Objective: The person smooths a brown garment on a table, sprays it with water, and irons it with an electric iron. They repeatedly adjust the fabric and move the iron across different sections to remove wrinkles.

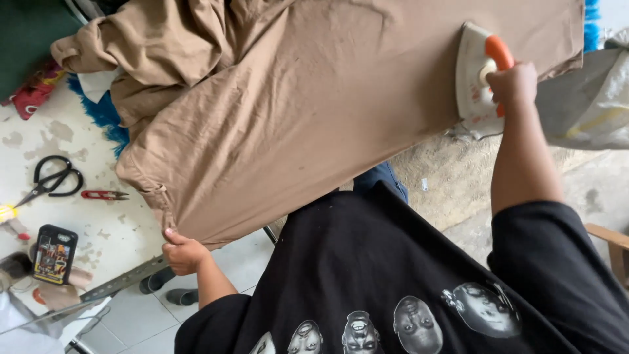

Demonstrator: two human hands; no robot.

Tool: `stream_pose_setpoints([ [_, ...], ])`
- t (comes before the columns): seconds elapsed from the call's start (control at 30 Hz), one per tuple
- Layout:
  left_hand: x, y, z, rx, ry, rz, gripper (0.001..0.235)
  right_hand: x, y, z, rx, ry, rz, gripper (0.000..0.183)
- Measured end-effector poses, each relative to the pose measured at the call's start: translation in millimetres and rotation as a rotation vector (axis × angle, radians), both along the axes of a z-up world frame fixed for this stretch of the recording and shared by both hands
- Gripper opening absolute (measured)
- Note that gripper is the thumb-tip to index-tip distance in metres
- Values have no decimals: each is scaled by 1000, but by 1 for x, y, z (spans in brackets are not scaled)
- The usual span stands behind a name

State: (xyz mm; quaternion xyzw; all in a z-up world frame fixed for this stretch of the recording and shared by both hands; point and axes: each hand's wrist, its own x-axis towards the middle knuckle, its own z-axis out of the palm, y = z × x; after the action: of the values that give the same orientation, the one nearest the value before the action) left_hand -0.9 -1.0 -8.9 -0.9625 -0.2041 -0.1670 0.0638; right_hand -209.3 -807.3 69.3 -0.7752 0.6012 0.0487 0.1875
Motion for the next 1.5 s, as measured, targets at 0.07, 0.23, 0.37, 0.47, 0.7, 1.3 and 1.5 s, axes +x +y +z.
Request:
stream_pose_setpoints([
  [0.07, -1, 4, 3, -4, 10, -28, 63, -3, 10, 16, 103, -91, -52, 29],
  [0.23, 1, 2, 1, -98, 151, -12, 73, 48, 88, 63, 360, -67, -142, 74],
  [0.37, -7, 9, 0, 77, 117, -129, 67, 68, 187, 52, 352, 239, 84, 42],
  [0.47, -10, 13, 1, 120, 114, -178, 65, 122, 273, 121, 472, 349, 265, 70],
  [0.7, -10, 10, 0, 40, 201, -81, 59, 139, 309, 32, 270, 381, 880, 42],
  [1.3, -8, 1, 3, -184, 272, 43, 48, 269, 179, 47, 338, 308, 289, 44],
  [1.5, -9, -7, 22, -194, 264, -53, 42, 207, 361, 75, 322, 425, 985, 48],
])
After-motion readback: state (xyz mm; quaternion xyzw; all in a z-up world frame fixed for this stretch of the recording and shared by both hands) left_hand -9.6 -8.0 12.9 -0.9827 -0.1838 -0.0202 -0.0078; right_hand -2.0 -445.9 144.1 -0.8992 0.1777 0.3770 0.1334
